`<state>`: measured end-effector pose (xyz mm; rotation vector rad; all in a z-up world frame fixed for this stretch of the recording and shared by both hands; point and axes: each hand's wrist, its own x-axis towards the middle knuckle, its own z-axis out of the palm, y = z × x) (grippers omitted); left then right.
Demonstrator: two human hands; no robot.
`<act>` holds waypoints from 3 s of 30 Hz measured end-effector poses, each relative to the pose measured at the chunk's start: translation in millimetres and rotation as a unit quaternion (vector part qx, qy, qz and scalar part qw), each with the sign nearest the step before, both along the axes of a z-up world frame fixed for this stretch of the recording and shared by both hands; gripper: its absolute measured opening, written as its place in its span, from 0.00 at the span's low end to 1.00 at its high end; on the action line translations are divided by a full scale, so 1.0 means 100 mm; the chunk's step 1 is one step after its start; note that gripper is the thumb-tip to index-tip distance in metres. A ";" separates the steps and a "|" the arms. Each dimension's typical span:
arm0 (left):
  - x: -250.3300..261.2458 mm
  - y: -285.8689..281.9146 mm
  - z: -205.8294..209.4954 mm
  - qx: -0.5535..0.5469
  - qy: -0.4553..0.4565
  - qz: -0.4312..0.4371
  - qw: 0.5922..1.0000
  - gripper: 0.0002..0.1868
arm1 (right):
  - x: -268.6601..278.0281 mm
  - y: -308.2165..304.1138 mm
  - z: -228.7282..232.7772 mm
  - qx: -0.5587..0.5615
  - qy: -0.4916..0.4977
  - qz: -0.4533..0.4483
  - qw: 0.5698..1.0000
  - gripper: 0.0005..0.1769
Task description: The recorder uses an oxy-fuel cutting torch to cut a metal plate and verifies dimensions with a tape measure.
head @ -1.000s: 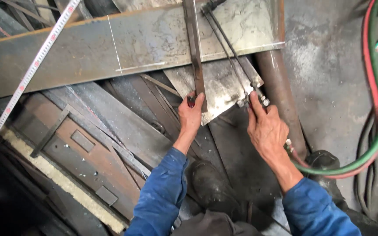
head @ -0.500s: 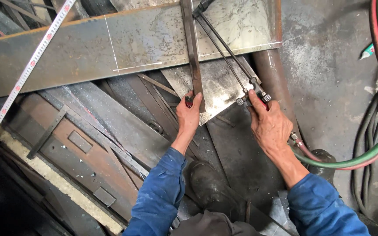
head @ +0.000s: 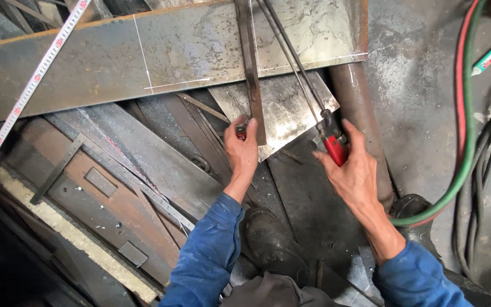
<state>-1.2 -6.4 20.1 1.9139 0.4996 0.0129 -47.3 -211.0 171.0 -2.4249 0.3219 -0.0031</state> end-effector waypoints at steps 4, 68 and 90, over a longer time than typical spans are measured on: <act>-0.13 -0.08 0.42 0.025 -0.022 -0.011 0.999 0.26 | -0.09 -0.03 0.12 0.017 0.060 -0.024 0.998 0.34; 1.63 -0.55 0.83 -0.301 -0.078 -0.034 0.950 0.27 | -0.63 0.21 0.20 0.136 0.099 -0.096 0.981 0.12; -0.86 -0.51 0.85 -0.193 -0.009 -0.325 0.926 0.11 | -0.01 0.04 -0.27 0.092 0.073 -0.135 0.984 0.17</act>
